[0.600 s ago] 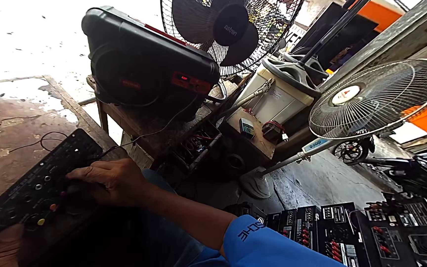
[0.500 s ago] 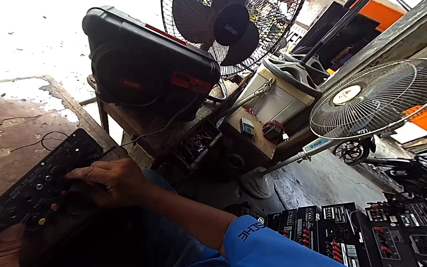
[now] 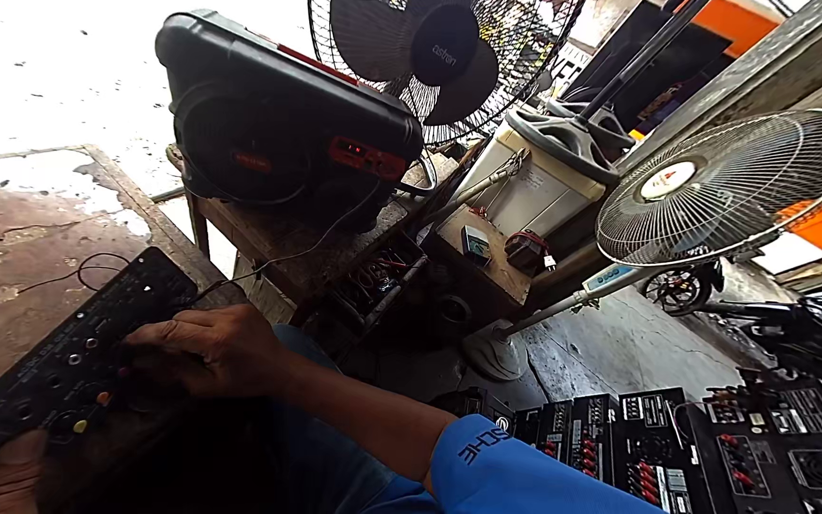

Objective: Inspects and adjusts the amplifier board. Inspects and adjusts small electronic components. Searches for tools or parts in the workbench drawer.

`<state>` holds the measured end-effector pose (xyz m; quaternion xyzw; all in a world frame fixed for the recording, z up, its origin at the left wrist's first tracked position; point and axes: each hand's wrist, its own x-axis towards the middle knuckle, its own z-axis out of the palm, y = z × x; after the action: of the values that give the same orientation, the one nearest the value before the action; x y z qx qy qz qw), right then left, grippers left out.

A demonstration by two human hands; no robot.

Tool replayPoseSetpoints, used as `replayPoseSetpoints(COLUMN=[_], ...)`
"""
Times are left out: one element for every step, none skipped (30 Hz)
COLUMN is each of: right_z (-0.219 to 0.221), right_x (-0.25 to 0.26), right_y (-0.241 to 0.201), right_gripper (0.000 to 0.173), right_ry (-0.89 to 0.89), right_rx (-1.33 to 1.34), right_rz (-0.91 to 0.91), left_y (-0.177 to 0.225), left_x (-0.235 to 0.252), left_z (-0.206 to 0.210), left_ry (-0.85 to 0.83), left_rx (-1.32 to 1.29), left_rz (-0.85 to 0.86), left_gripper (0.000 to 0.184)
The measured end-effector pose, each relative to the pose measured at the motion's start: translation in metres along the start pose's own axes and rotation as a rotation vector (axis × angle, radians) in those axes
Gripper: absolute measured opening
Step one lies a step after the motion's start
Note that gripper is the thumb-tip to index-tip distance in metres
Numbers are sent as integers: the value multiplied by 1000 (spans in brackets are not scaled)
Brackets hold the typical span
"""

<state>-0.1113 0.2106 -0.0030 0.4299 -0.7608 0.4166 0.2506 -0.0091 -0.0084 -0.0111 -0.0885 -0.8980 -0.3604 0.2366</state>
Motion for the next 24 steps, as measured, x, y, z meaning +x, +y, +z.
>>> replayPoseSetpoints(right_z=[0,0,0,0,0,0,0,0,1,1,1,2,2,1,1,2,2,2,2,1,1,1,1,0], right_x=[0,0,0,0,0,0,0,0,0,0,0,0,0,0,0,0,0,0,0,0,0,0,0,0], right_y=[0,0,0,-1,-1,-1,-1,-1,-1,0,0,0,0,0,0,0,0,0,0,0,0,-1,-2,-2], right_gripper=[20,19,19,19,19,19,18,18,18,18,18,18,18,18,18,18,18,18,18,17,17,17,17,17], right_ry=[1,4,5,2,1,0,0,5,7,8,10,10,10,11,12,14,13,12,12,12,13,16,16,15], right_rx=[-1,-3,-7,-8,-7,-7,-5,-3,-1,1,4,3,1,0,-1,-1,-2,-7,-10,-11,-12,-12,-14,-13], right_rz=[2,3,6,8,7,6,4,3,3,3,3,4,3,1,-2,-4,-4,-2,-2,-2,-1,-1,0,1], left_y=[0,-1,-1,0,0,0,0,-1,-1,-1,-1,-1,-1,0,0,-1,-1,-1,-1,0,-1,-1,-2,-2], left_x=[0,0,0,0,0,0,0,0,0,0,0,0,0,0,-1,-1,-1,-1,-1,-1,-1,-1,-1,-1], left_z=[0,0,0,0,0,1,1,1,1,1,0,0,0,0,0,0,0,0,0,0,1,1,2,2], left_ry=[0,1,1,2,4,6,6,6,6,5,5,4,4,5,5,4,3,2,2,3,3,6,7,5], left_rx=[4,5,7,8,6,6,6,7,7,8,8,5,4,4,4,-2,-8,-12,-12,-11,-17,-28,-36,-39], left_rz=[0,2,3,1,-1,-3,-5,-5,-1,0,0,0,0,-2,-6,-8,-8,-6,-5,-5,-6,-5,-6,-8], left_gripper=[32,32,32,32,32,32,32,32,32,32,32,32,32,32,32,32,32,32,32,32,32,32,32,32])
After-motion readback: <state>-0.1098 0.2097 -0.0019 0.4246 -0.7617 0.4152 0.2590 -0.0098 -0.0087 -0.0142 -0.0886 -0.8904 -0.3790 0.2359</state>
